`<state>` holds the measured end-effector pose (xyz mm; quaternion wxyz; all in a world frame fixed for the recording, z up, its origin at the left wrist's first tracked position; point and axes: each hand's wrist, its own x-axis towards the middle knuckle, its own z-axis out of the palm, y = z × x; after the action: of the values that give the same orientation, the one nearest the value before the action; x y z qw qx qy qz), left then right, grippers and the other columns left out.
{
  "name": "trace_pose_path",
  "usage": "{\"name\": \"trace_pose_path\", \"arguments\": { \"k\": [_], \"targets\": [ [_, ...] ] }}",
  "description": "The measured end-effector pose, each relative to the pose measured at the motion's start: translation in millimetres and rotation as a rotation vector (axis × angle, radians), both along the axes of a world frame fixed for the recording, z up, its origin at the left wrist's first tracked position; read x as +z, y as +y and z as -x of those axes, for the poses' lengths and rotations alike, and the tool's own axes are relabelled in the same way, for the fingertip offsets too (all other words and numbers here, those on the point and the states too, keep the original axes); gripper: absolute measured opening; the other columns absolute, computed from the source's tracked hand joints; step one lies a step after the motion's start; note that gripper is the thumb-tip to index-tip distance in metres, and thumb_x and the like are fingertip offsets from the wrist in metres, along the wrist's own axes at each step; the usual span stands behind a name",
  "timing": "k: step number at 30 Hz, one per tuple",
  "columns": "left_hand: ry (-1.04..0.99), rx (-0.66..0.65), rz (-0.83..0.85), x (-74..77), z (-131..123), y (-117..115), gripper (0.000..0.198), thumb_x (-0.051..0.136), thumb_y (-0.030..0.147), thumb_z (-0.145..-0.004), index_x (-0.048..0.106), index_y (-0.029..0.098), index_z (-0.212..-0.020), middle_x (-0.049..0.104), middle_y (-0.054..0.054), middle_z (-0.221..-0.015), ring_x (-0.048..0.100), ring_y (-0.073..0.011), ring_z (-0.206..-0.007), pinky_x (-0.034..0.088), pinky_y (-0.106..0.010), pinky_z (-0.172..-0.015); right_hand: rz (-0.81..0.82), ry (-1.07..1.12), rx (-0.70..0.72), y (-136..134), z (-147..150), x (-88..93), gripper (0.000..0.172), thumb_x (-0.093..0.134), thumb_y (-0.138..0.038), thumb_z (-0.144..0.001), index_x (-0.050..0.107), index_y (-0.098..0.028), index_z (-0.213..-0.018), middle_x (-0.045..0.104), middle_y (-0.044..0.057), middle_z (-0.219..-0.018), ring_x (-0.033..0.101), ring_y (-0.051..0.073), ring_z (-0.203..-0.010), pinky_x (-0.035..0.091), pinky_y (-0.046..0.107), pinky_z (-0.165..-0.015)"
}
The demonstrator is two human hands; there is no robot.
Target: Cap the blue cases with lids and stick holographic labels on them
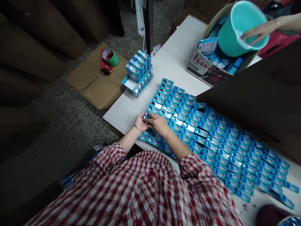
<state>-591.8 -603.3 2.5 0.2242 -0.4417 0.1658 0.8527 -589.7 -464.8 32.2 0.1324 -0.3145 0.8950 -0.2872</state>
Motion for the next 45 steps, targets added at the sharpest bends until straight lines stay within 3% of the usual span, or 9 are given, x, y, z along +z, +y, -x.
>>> {"name": "trace_pose_path", "arguments": {
  "k": [5,10,13,15,18,24,29,37,45],
  "targets": [
    [-0.013,0.011,-0.019,2.2,-4,11,0.017,0.047,0.021,-0.084,0.06,0.013,-0.078,0.058,-0.002,-0.059,0.053,-0.0097,-0.047,0.037,-0.02,-0.042,0.25,-0.124,-0.182,-4,-7,-1.5,0.024,0.058,-0.035,-0.082,0.066,-0.02,-0.099,0.061,0.008,-0.096,0.058,0.02,-0.087,0.048,0.034,-0.078],
    [-0.047,-0.012,-0.069,5.4,-7,17,0.014,0.049,0.024,-0.083,0.059,0.015,-0.08,0.061,-0.004,-0.069,0.061,-0.0144,-0.062,0.047,-0.025,-0.053,0.752,-0.537,-0.716,16,3,-16.8,0.037,0.066,-0.042,-0.069,0.061,-0.021,-0.099,0.063,0.001,-0.076,0.059,0.015,-0.063,0.05,0.031,-0.063],
    [-0.04,-0.04,-0.139,5.4,-9,13,0.014,0.05,0.025,-0.083,0.06,0.016,-0.083,0.062,-0.005,-0.074,0.061,-0.0133,-0.064,0.043,-0.02,-0.048,0.885,-0.675,-0.962,39,11,-26.2,0.045,0.071,-0.036,-0.06,0.061,-0.021,-0.101,0.062,-0.002,-0.075,0.059,0.012,-0.059,0.05,0.028,-0.058],
    [-0.031,-0.042,-0.145,5.3,-11,8,0.014,0.049,0.025,-0.083,0.059,0.016,-0.084,0.062,-0.004,-0.074,0.061,-0.0125,-0.062,0.041,-0.018,-0.045,0.913,-0.713,-1.026,52,15,-30.4,0.048,0.073,-0.03,-0.054,0.062,-0.021,-0.099,0.061,-0.004,-0.073,0.059,0.011,-0.058,0.051,0.028,-0.059],
    [-0.045,-0.031,-0.111,5.8,-15,0,0.013,0.048,0.023,-0.082,0.059,0.016,-0.083,0.061,-0.004,-0.073,0.061,-0.0121,-0.061,0.041,-0.018,-0.044,0.924,-0.698,-0.953,60,17,-33.9,0.05,0.076,-0.027,-0.049,0.064,-0.02,-0.097,0.06,-0.005,-0.071,0.062,0.013,-0.064,0.053,0.031,-0.068],
    [-0.052,-0.017,-0.063,5.9,-23,-12,0.013,0.048,0.022,-0.082,0.06,0.016,-0.084,0.061,-0.004,-0.072,0.06,-0.0122,-0.06,0.042,-0.018,-0.044,0.474,-0.5,-0.828,60,16,-38.9,0.032,0.057,-0.036,-0.075,0.066,-0.015,-0.098,0.063,0.0,-0.064,0.061,0.015,-0.058,0.052,0.034,-0.067],
    [-0.052,-0.022,-0.059,4.9,-25,-14,0.013,0.048,0.021,-0.082,0.06,0.016,-0.085,0.061,-0.004,-0.072,0.06,-0.0124,-0.06,0.042,-0.018,-0.043,-0.022,-0.228,-0.712,72,18,-32.2,0.023,0.053,-0.025,-0.079,0.069,-0.018,-0.094,0.069,0.005,-0.087,0.063,0.019,-0.083,0.047,0.034,-0.082],
    [-0.045,-0.018,-0.012,3.3,-28,-19,0.012,0.048,0.021,-0.081,0.059,0.015,-0.084,0.06,-0.003,-0.07,0.06,-0.0118,-0.059,0.041,-0.018,-0.043,-0.211,-0.044,-0.503,56,25,-25.6,0.028,0.047,-0.026,-0.086,0.065,-0.019,-0.107,0.062,0.009,-0.11,0.059,0.021,-0.096,0.045,0.03,-0.08],
    [-0.049,-0.028,0.005,7.6,-27,-20,0.014,0.046,0.021,-0.083,0.059,0.015,-0.082,0.059,-0.004,-0.068,0.059,-0.0118,-0.057,0.039,-0.017,-0.042,-0.638,-0.241,-0.514,16,68,-27.4,0.036,0.061,-0.023,-0.077,0.059,-0.017,-0.112,0.063,0.014,-0.109,0.06,0.029,-0.098,0.047,0.034,-0.074]
  ]
}}
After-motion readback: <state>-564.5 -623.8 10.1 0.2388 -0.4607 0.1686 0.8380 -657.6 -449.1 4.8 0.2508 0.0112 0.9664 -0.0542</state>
